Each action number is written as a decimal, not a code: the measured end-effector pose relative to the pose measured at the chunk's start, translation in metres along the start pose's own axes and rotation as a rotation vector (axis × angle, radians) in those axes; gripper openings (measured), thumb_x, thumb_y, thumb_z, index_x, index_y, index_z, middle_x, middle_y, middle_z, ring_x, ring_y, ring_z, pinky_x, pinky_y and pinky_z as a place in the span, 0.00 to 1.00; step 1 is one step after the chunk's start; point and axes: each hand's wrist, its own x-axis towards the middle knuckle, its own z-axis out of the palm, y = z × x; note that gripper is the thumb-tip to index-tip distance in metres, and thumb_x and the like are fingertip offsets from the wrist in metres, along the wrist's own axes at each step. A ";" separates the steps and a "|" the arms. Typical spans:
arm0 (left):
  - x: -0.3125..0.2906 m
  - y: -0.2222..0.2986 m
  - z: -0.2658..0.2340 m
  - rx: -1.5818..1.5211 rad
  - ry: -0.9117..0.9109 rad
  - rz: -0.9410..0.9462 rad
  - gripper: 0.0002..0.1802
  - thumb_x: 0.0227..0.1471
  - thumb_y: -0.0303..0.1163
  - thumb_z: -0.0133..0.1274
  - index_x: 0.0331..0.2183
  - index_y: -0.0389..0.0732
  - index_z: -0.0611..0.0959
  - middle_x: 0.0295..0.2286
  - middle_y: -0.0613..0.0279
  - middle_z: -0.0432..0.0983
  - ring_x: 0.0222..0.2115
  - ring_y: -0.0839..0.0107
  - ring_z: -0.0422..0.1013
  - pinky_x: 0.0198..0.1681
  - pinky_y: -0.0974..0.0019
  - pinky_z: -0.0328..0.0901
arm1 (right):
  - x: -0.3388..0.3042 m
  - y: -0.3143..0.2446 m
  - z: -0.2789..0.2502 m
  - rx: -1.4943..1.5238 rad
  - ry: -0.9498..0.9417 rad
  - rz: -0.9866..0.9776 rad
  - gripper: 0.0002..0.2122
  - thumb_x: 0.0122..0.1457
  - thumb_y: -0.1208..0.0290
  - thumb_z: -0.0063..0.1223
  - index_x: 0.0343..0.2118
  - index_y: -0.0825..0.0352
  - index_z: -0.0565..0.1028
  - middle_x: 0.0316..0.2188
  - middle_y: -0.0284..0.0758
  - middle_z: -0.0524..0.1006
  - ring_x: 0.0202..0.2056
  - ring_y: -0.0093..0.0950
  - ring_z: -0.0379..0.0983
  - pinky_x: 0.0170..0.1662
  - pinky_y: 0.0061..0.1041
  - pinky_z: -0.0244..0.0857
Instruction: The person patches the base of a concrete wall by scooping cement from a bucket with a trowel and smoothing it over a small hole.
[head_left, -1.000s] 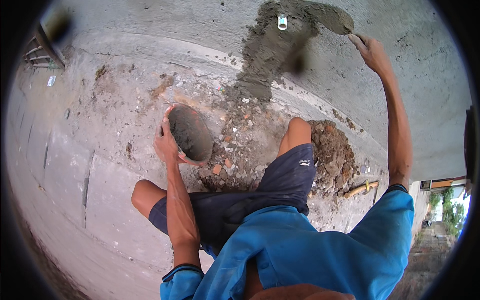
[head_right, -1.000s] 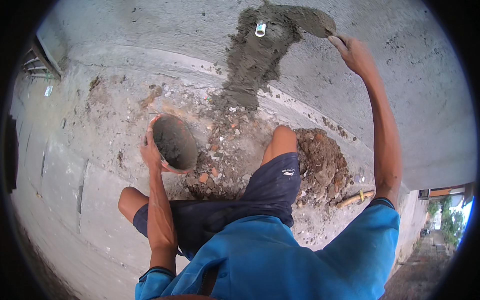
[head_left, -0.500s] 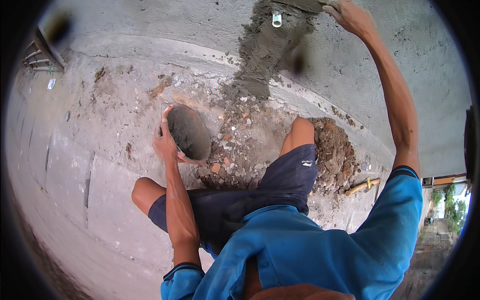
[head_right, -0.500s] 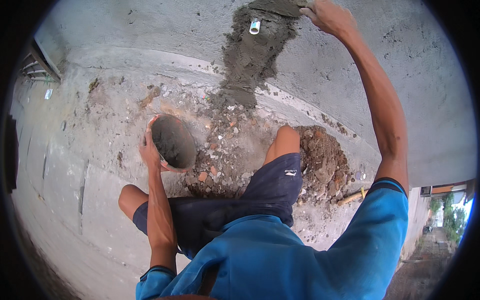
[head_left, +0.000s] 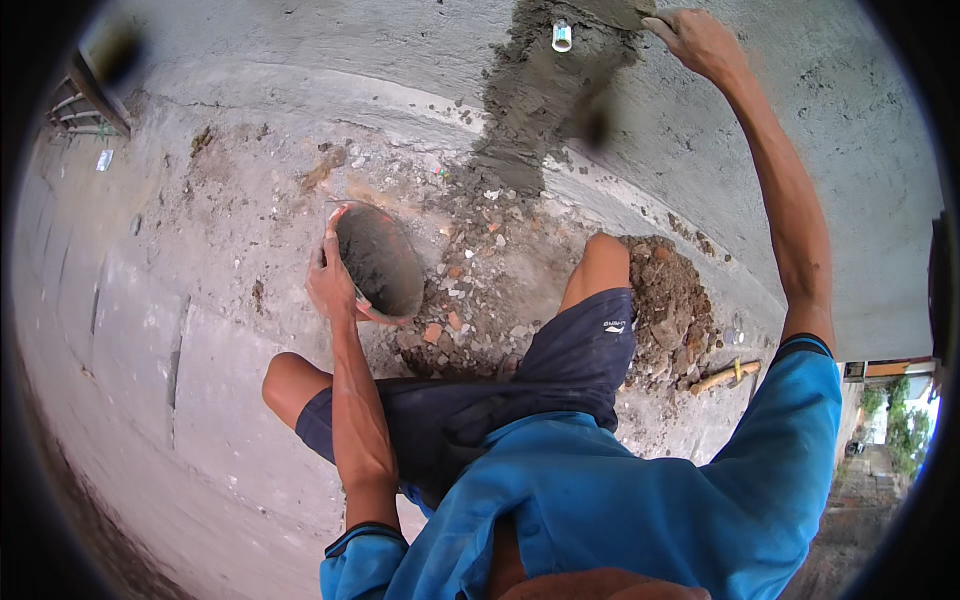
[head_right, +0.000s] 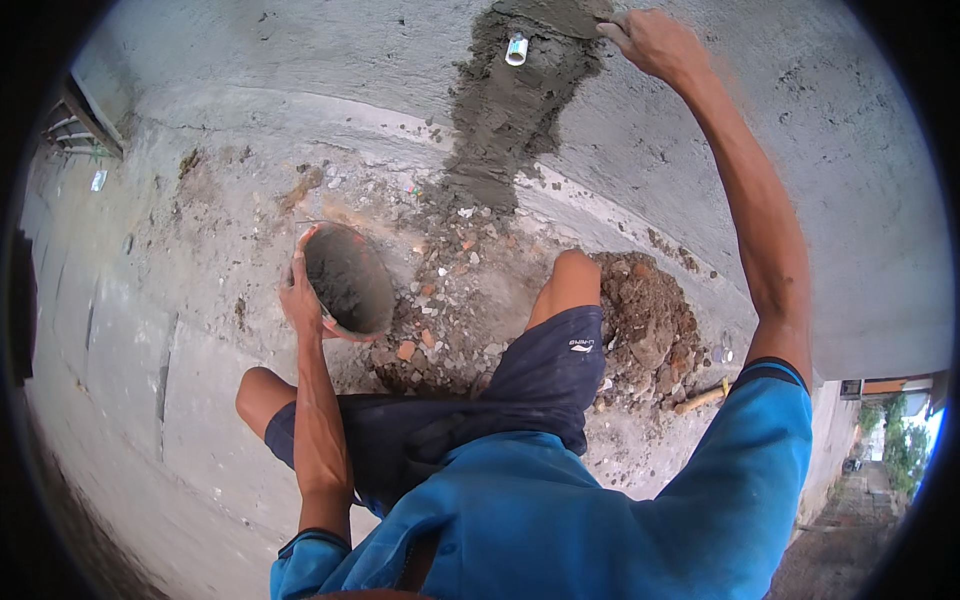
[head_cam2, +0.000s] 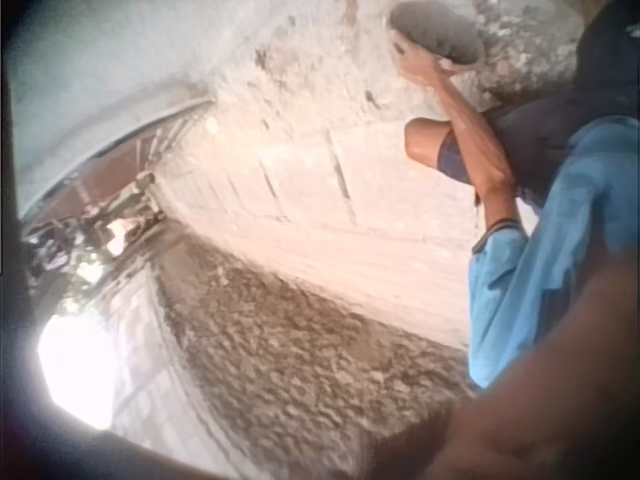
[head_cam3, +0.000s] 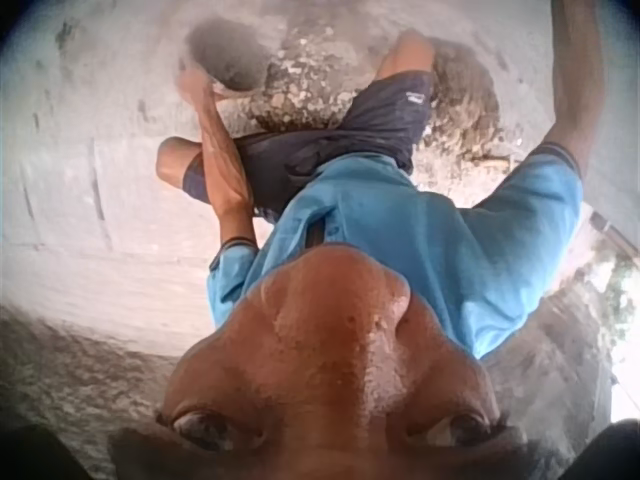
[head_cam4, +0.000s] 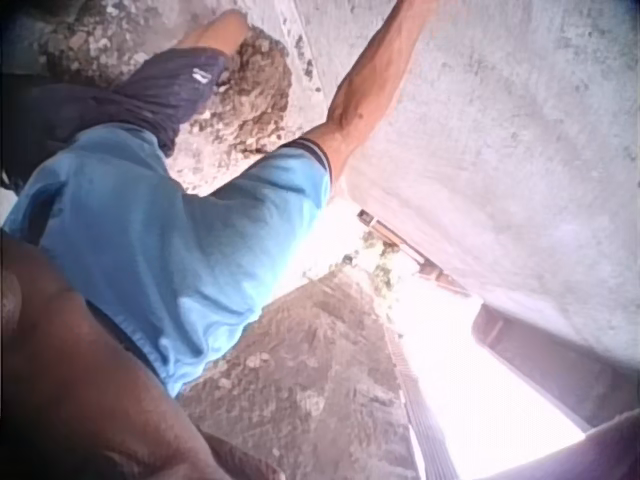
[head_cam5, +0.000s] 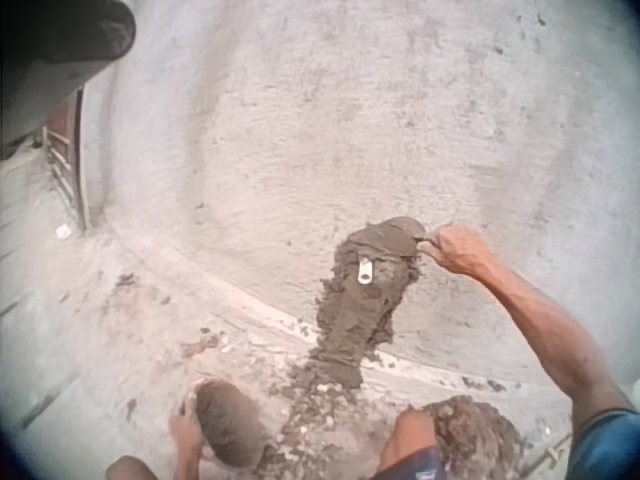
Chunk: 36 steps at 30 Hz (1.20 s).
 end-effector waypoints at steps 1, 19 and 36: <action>0.000 0.000 -0.001 0.013 0.005 -0.014 0.32 0.66 0.54 0.51 0.49 0.32 0.84 0.41 0.55 0.82 0.42 0.64 0.75 0.50 0.60 0.66 | 0.000 -0.006 0.005 -0.027 0.018 -0.008 0.21 0.67 0.46 0.49 0.46 0.56 0.84 0.33 0.48 0.83 0.36 0.49 0.80 0.39 0.50 0.73; 0.004 -0.005 -0.007 0.111 0.032 -0.011 0.35 0.61 0.66 0.47 0.53 0.50 0.86 0.43 0.50 0.85 0.45 0.50 0.79 0.48 0.52 0.69 | 0.025 -0.030 -0.031 -0.097 -0.010 -0.212 0.19 0.65 0.50 0.51 0.36 0.63 0.82 0.34 0.48 0.83 0.39 0.50 0.80 0.42 0.51 0.73; 0.005 -0.004 -0.009 0.086 0.026 -0.016 0.35 0.61 0.66 0.47 0.52 0.48 0.86 0.43 0.51 0.85 0.44 0.51 0.79 0.47 0.53 0.68 | -0.059 0.013 0.006 0.653 -0.195 0.349 0.28 0.69 0.42 0.49 0.42 0.67 0.84 0.21 0.37 0.74 0.24 0.30 0.70 0.32 0.36 0.66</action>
